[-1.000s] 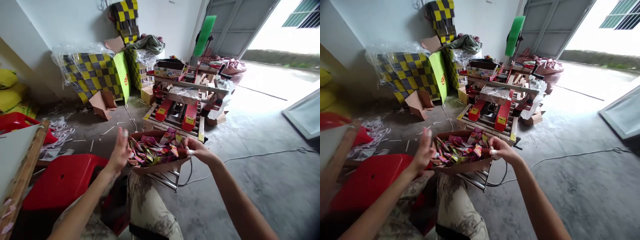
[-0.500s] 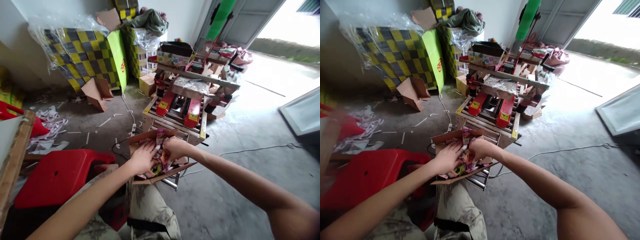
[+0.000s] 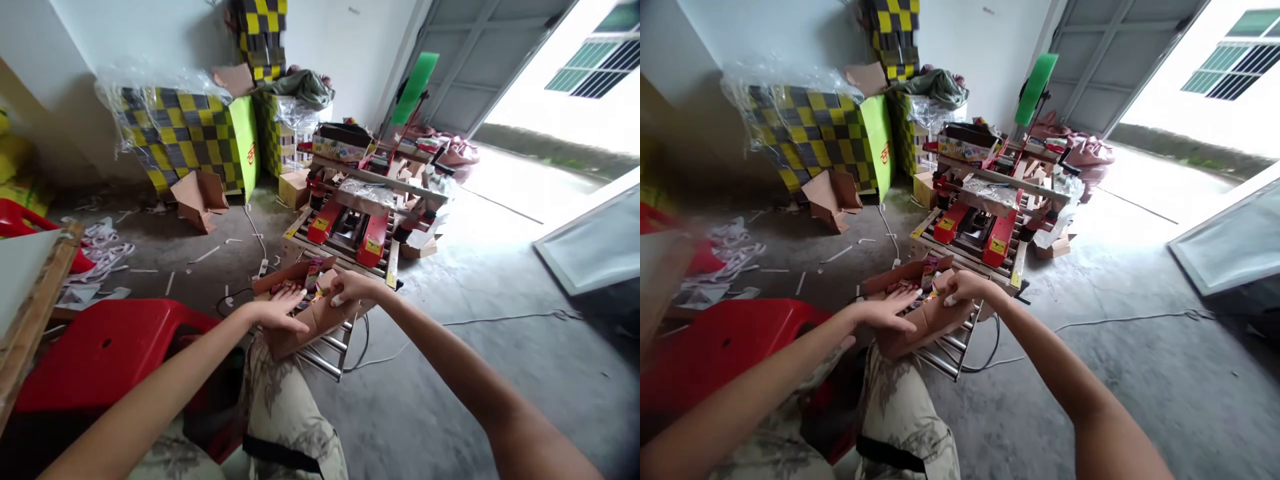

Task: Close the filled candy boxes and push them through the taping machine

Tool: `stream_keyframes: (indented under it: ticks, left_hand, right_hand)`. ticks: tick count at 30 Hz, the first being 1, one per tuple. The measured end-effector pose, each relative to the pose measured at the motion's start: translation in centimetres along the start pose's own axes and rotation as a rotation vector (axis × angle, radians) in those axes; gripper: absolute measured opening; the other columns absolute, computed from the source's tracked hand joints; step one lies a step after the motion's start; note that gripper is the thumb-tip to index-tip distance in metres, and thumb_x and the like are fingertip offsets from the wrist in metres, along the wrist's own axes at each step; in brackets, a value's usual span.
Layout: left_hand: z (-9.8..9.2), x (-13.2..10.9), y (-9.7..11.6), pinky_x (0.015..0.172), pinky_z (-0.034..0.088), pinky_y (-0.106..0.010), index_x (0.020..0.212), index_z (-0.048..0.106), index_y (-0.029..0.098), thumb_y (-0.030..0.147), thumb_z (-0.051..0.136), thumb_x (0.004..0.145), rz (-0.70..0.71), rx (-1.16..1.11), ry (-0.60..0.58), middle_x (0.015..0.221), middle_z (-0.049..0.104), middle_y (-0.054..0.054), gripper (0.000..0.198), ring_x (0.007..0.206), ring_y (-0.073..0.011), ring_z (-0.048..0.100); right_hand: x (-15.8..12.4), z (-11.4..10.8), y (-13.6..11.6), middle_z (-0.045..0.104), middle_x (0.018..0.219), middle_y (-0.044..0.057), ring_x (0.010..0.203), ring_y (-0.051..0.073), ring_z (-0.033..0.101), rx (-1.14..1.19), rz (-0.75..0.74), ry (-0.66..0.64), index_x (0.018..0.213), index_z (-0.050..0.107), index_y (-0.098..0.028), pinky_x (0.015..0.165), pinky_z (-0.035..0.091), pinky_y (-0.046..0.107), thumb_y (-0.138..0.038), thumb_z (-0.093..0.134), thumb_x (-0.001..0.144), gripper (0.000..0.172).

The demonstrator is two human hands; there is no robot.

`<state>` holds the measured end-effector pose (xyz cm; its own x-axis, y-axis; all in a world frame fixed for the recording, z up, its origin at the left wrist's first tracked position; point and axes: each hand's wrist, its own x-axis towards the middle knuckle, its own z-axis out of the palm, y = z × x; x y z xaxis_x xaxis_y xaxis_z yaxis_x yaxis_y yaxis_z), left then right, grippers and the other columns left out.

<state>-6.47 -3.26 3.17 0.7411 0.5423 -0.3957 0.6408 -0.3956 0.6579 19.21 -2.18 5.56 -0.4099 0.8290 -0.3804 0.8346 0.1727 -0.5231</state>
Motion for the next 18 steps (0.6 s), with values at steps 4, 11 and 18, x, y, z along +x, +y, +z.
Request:
stream_keyframes:
  ticks: [4,11,18]
  left_hand:
    - [6.2,0.3,3.3,0.111,0.001,-0.053,0.146,0.015,0.009,0.044,0.050,0.082,-0.212,-0.103,0.460,0.151,0.013,-0.017,0.082,0.140,-0.0315,-0.001]
    - [11.9,5.0,7.0,0.109,-0.002,-0.059,0.143,0.018,0.006,0.026,0.044,0.086,-0.344,-0.346,0.910,0.149,0.015,-0.022,0.066,0.140,-0.0315,0.005]
    - [10.9,-5.2,7.7,0.113,0.021,-0.051,0.146,0.008,0.025,0.033,0.033,0.093,0.151,-0.160,1.088,0.154,-0.001,-0.006,0.059,0.141,-0.0287,0.005]
  right_hand:
    - [-0.7,2.1,-0.5,0.054,0.119,0.015,0.112,0.030,0.049,-0.074,0.079,0.511,0.122,0.052,-0.012,0.094,0.040,0.042,-0.025,0.065,0.072,0.053]
    - [-0.4,10.8,-1.1,0.027,0.147,0.011,0.139,0.024,0.015,0.317,-0.071,0.681,0.141,0.033,-0.015,0.113,0.018,0.044,-0.042,0.026,0.093,0.056]
    - [-0.5,11.7,-5.8,0.012,0.152,0.008,0.138,0.031,0.013,-0.195,0.287,0.582,0.147,0.017,-0.023,0.106,0.024,0.057,-0.032,0.026,0.096,0.053]
